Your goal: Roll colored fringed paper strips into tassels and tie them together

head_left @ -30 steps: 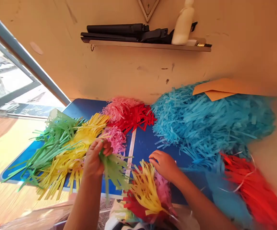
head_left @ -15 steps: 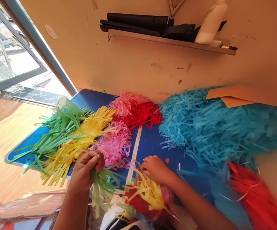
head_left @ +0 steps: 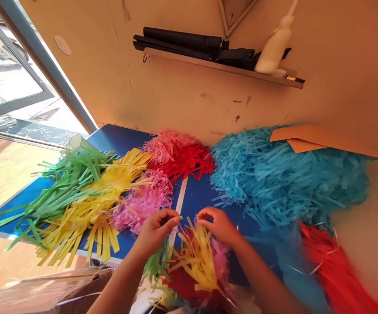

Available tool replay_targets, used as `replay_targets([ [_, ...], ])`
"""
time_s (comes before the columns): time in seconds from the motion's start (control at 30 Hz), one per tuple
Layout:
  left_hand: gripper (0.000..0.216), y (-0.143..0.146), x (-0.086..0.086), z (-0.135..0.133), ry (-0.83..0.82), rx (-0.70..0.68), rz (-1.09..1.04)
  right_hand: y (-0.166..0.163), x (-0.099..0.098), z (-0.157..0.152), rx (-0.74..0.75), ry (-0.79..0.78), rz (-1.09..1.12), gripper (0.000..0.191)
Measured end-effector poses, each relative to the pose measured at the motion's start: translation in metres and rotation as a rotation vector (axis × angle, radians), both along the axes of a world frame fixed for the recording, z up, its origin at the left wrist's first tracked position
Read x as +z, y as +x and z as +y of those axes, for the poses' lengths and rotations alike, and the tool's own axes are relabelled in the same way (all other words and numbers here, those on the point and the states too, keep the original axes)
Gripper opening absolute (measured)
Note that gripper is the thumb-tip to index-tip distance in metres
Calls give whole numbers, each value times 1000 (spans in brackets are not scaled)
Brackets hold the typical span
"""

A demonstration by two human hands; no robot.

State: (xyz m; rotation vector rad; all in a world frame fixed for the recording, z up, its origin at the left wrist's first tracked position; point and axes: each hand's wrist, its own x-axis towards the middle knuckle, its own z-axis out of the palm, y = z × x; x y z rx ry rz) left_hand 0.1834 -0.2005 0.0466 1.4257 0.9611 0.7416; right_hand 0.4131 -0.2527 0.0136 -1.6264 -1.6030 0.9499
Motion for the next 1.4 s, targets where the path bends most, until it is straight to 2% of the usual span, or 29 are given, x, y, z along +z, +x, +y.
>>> replay_targets([
  [0.1,25,25,6,-5,120,-72,51,2,5,-13,-120,77,154,7],
  [0.2,20,43,10,-13,242,-101,102,-2,14,-33,-242,68,477,9],
  [0.3,17,56,12,-21,290,-89,127,-11,20,-54,-328,67,755,11],
  [0.43,15,72,14,-30,323,-156,96,-18,19,-70,-495,123,984,18],
  [0.57,14,87,16,-37,384,-235,62,-14,15,-79,-588,204,984,16],
  [0.8,15,99,18,-48,534,-305,125,-2,22,-97,-639,177,909,16],
  [0.93,14,101,18,-56,631,-299,155,0,22,-102,-656,256,788,8],
  [1.1,12,103,15,-59,728,-292,148,-5,20,-106,-725,297,772,9],
  [1.23,11,100,16,-57,758,-332,129,-6,21,-106,-699,279,757,12],
  [1.4,7,95,17,-55,754,-363,127,-5,19,-108,-615,250,850,17],
])
